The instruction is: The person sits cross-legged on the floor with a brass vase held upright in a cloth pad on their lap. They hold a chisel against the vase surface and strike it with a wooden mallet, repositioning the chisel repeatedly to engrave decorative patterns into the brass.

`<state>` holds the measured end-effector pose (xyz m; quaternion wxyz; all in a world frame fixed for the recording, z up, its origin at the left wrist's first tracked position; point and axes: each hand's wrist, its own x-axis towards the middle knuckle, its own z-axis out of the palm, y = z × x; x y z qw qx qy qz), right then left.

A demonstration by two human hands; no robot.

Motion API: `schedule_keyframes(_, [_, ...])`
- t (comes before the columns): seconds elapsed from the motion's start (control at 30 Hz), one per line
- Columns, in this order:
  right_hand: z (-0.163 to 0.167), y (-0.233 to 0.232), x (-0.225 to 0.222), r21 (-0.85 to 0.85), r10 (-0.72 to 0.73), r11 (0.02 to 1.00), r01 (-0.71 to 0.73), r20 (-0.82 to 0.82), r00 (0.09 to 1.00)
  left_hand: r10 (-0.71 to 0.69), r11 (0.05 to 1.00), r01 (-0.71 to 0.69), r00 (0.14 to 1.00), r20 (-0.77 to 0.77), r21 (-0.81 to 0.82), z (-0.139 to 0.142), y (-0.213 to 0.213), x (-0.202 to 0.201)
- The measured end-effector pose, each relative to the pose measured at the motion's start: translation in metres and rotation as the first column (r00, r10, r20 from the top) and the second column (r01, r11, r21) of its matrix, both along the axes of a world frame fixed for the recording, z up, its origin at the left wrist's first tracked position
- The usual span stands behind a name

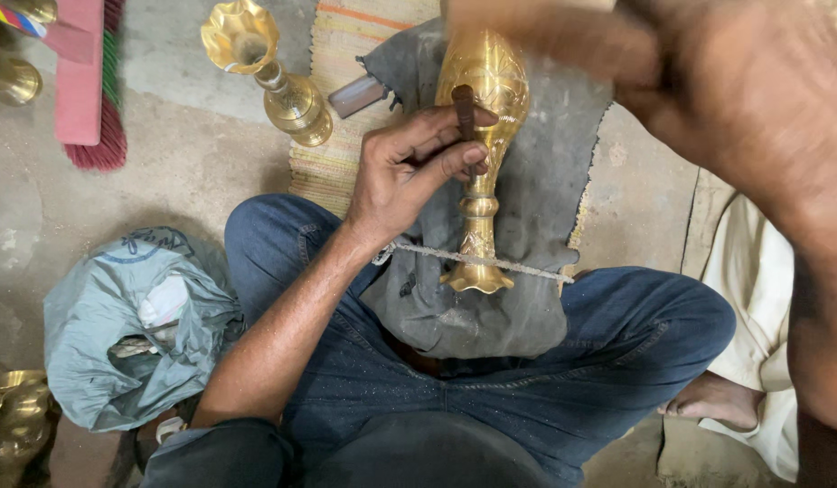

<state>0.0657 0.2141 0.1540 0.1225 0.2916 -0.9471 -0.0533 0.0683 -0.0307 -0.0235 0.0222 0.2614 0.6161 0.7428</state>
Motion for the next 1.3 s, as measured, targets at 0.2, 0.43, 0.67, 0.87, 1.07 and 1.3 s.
schedule_keyframes(0.2, [-0.001,-0.001,-0.002,0.016,0.079,0.997,-0.078,-0.044,0.996,0.037,0.999,-0.037,0.999,-0.003,0.014,-0.006,0.004,0.0])
schedule_keyframes(0.43, [-0.012,-0.026,-0.021,-0.037,-0.013,0.999,0.014,0.038,0.999,0.29,0.915,-0.321,0.945,0.152,0.246,-0.01,-0.006,0.007])
schedule_keyframes(0.67, [-0.07,-0.036,-0.059,-0.299,0.143,0.95,-0.087,0.172,0.975,0.429,0.857,-0.492,0.847,0.315,0.155,-0.011,-0.027,0.039])
schedule_keyframes(0.87, [-0.126,-0.004,-0.071,-0.77,0.404,0.574,0.278,0.562,0.722,0.421,0.893,-0.445,0.878,0.228,0.068,0.0,-0.037,0.04])
schedule_keyframes(1.07, [-0.158,-0.003,-0.059,-0.813,0.414,0.519,0.264,0.509,0.755,0.321,0.91,-0.31,0.947,-0.007,-0.274,0.036,-0.023,0.031])
schedule_keyframes(1.3, [-0.162,0.008,-0.033,-0.832,0.176,0.45,0.324,0.439,0.881,0.135,0.792,-0.291,0.941,-0.312,-0.537,0.059,-0.008,0.016])
